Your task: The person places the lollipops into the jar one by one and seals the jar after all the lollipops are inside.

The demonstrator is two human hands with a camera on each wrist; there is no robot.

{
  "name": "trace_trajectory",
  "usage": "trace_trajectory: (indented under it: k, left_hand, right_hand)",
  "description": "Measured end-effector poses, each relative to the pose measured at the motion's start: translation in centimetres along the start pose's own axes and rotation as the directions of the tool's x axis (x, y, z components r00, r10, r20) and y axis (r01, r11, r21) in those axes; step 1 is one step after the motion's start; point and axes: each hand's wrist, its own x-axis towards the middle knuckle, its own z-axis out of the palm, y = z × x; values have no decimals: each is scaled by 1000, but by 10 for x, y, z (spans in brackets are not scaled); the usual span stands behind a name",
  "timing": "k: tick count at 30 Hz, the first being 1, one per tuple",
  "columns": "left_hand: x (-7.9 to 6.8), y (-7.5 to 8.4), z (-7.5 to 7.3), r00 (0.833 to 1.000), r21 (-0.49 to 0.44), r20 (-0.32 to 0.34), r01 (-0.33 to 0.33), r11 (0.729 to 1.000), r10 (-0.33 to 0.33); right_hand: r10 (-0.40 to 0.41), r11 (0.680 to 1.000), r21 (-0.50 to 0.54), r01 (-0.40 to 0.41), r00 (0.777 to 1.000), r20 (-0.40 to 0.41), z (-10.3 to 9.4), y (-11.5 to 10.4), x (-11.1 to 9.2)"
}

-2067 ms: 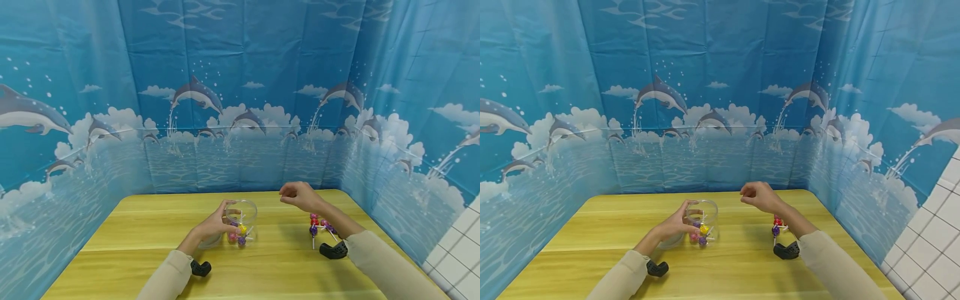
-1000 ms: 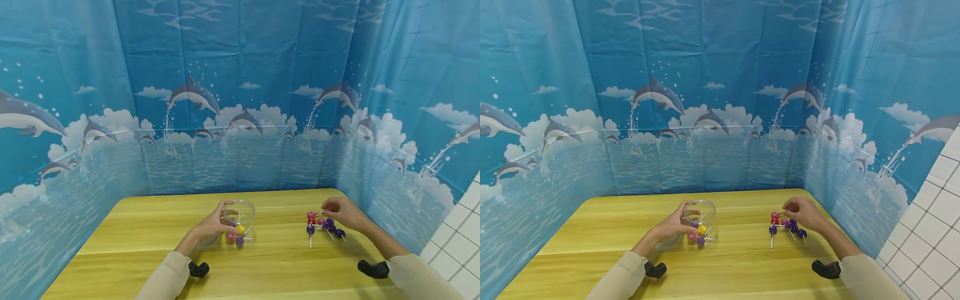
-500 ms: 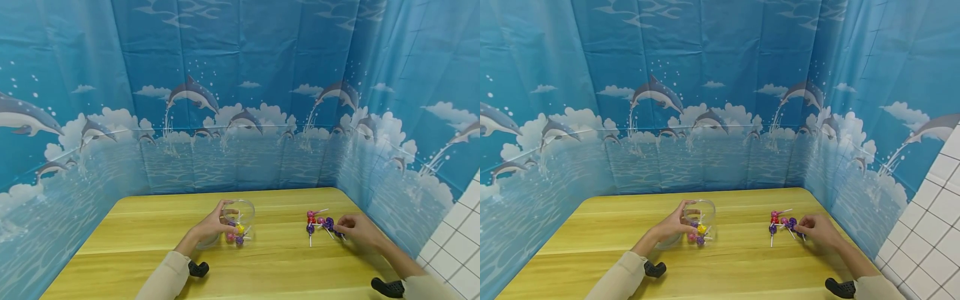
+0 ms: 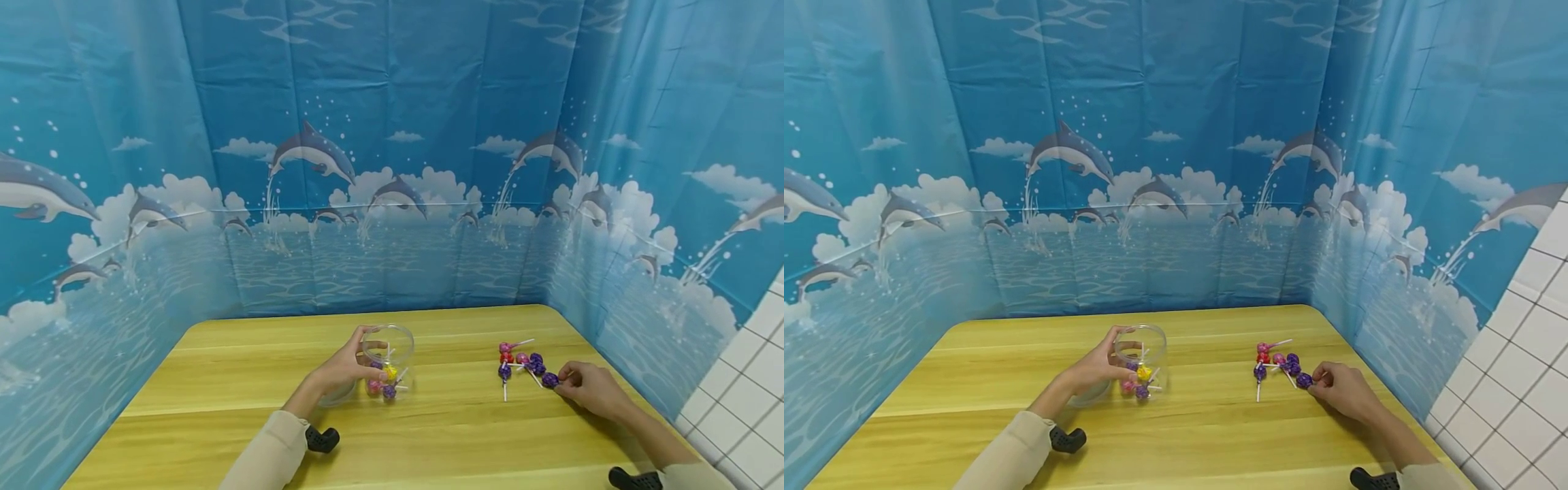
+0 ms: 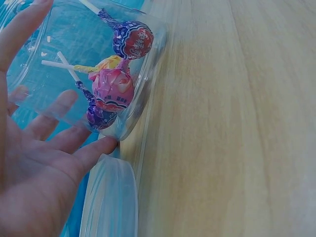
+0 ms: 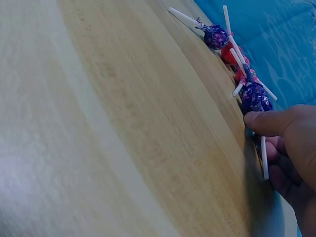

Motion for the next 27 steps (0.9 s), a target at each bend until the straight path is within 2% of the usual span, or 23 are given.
trace_trajectory:
  k: [5,13,21,27]
  left_hand:
    - [0,-3,0,1000,4,2,2,1000,-2]
    - [2,-4,1,1000,-7,2,4,1000,-4]
    - [2,-2,2,1000,-11,1,10,1000,-10]
    - [0,-2,1,1000,-11,-7,3,1000,-3]
  right_hand:
    - [-7,1000,-12,7,1000,-22,2,3,-2]
    - [10,999,46,-8,998,-60,3,3,-3]
    - [54,989,141,-44,997,-62,0,0,0]
    - [43,987,162,-22,990,-131,-4,-5,5]
